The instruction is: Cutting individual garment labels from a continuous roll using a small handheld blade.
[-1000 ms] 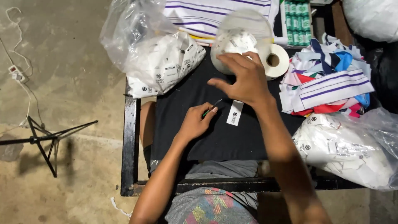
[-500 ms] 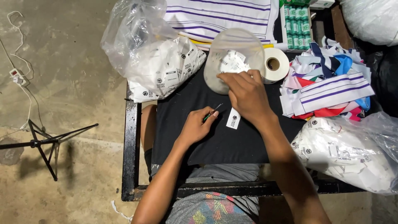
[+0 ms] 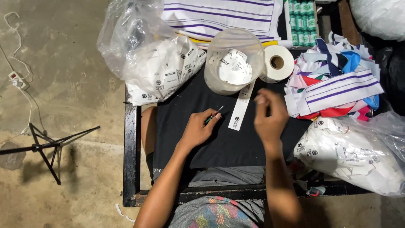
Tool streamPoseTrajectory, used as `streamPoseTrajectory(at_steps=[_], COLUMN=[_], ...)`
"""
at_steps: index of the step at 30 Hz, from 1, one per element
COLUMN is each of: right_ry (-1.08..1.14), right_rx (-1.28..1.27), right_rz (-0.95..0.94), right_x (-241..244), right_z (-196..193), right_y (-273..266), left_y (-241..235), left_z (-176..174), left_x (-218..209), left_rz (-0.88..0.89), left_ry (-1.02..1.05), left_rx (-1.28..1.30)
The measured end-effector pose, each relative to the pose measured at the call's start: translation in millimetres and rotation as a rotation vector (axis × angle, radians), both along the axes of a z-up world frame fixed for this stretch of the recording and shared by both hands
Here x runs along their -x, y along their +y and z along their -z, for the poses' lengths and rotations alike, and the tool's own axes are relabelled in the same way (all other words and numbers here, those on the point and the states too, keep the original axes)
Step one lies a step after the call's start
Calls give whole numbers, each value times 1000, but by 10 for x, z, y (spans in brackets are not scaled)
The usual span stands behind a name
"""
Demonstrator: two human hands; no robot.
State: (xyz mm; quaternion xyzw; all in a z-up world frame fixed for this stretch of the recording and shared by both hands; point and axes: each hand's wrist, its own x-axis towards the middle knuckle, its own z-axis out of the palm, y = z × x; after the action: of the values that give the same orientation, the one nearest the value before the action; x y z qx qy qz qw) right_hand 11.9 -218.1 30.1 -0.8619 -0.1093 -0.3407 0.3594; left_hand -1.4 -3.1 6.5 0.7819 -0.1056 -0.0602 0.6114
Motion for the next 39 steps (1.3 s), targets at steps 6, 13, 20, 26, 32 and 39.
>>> streamPoseTrajectory(at_steps=[6, 13, 20, 26, 32, 39], right_ry=[444, 471, 439, 363, 429, 386], right_rx=[263, 265, 288, 109, -53, -464], right_rz=[9, -137, -230, -62, -89, -269], right_x=[184, 163, 198, 156, 80, 109], right_z=[427, 484, 430, 431, 387, 287], right_y=[4, 47, -21, -1, 31, 65], left_y=[-10, -14, -71, -124, -306, -385], left_z=[14, 317, 169, 127, 38, 30], left_x=[-23, 18, 68, 79, 150, 179], left_rz=[-5, -23, -4, -22, 65, 81], left_ry=[-2, 9, -73, -145, -400, -530], left_rx=[-2, -21, 11, -24, -50, -191])
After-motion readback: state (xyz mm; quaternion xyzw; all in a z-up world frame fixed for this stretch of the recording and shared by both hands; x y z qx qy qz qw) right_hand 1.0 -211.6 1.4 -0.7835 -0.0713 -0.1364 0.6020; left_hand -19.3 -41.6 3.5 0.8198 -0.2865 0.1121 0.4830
